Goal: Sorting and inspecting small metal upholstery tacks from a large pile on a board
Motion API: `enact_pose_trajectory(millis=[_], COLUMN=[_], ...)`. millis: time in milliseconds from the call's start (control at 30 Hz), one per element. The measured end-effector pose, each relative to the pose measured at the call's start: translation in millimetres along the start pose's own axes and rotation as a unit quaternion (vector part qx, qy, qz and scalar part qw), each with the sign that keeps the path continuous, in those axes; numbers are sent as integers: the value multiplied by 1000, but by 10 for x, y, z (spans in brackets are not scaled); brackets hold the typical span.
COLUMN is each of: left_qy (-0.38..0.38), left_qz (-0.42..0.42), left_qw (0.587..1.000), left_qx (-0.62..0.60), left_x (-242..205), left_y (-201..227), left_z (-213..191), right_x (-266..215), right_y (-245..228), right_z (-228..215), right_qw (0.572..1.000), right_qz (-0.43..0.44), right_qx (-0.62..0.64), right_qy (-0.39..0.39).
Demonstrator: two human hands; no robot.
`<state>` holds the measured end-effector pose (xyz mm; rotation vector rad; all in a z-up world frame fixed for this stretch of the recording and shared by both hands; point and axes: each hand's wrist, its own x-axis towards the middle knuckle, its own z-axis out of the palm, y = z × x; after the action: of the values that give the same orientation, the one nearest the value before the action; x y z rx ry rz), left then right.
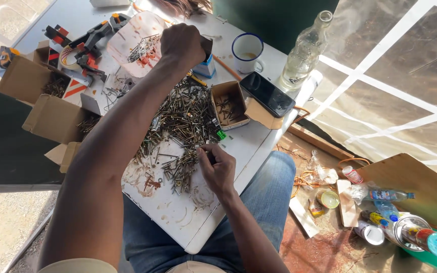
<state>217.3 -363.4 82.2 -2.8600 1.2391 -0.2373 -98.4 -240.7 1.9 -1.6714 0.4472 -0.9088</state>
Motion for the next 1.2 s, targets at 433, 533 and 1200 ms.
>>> enact_pose_trajectory(millis=[433,533,1200], left_qy=[-251,-246,-258], left_qz=[-138,-134,-125], left_qw=[957,960,957], left_qx=[51,17,38], left_x=[265,290,625], left_y=[207,182,49], left_z=[-129,-92,-37], right_x=[-24,-32,-16], right_y=[6,-1,-47], right_z=[-29,-40,-65], right_qw=[1000,1000,1000], right_qz=[-10,-6,-11], right_qx=[17,12,23], right_qy=[6,8,10])
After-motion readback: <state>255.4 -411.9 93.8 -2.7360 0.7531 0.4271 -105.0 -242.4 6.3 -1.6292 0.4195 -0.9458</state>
